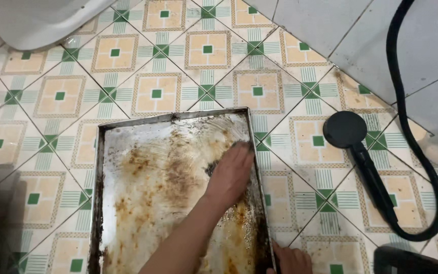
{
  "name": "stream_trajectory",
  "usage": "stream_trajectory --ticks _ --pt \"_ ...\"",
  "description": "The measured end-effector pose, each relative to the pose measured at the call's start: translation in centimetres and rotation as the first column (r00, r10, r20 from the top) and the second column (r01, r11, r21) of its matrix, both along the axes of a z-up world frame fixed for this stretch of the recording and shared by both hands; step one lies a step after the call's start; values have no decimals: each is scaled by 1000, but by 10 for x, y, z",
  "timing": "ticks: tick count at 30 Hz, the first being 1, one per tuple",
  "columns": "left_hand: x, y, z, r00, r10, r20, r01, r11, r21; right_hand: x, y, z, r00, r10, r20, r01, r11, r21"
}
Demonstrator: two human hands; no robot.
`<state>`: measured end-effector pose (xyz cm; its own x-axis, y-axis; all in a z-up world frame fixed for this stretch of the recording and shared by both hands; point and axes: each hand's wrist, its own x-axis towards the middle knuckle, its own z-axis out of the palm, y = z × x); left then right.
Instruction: The person scrubs a dirty metal baking tray on a tiled floor using a steel wool pad. The person repeatedly wipes and scrubs the surface of the tray to remove baked-on residue.
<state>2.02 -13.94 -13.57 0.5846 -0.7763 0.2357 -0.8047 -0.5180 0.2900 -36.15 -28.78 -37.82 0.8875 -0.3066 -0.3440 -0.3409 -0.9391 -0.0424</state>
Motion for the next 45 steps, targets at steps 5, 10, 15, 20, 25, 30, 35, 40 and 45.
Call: stream_trajectory --ticks 5,10,15,20,25,30,35,40,45 --pt "87 -11 -6 951 243 -191 -260 963 -68 10 3 72 994 -51 94 35 986 164" --pt "49 -9 8 923 384 -36 -382 922 55 5 -24 37 999 -21 31 19 998 59" --pt "-73 37 3 999 46 15 -44 992 -122 10 -4 71 906 -63 419 39 997 67" --pt "16 46 21 966 4 -257 -22 997 -68 18 -16 96 969 -28 247 -9 989 147" --pt "16 12 -4 965 261 -13 -261 965 -34 24 3 118 925 4 379 -75 982 174" --pt "-158 82 7 949 -279 -149 206 903 -377 43 26 173 963 -41 267 -52 943 330" --pt "-16 52 40 898 124 -423 -51 983 178 53 33 202 963 -80 258 -28 920 391" --pt "-86 51 58 907 198 -373 -222 975 -23 56 26 197 926 -14 377 -137 918 371" --pt "-81 70 65 936 -267 -230 185 928 -322 56 33 199 899 50 434 -203 927 314"
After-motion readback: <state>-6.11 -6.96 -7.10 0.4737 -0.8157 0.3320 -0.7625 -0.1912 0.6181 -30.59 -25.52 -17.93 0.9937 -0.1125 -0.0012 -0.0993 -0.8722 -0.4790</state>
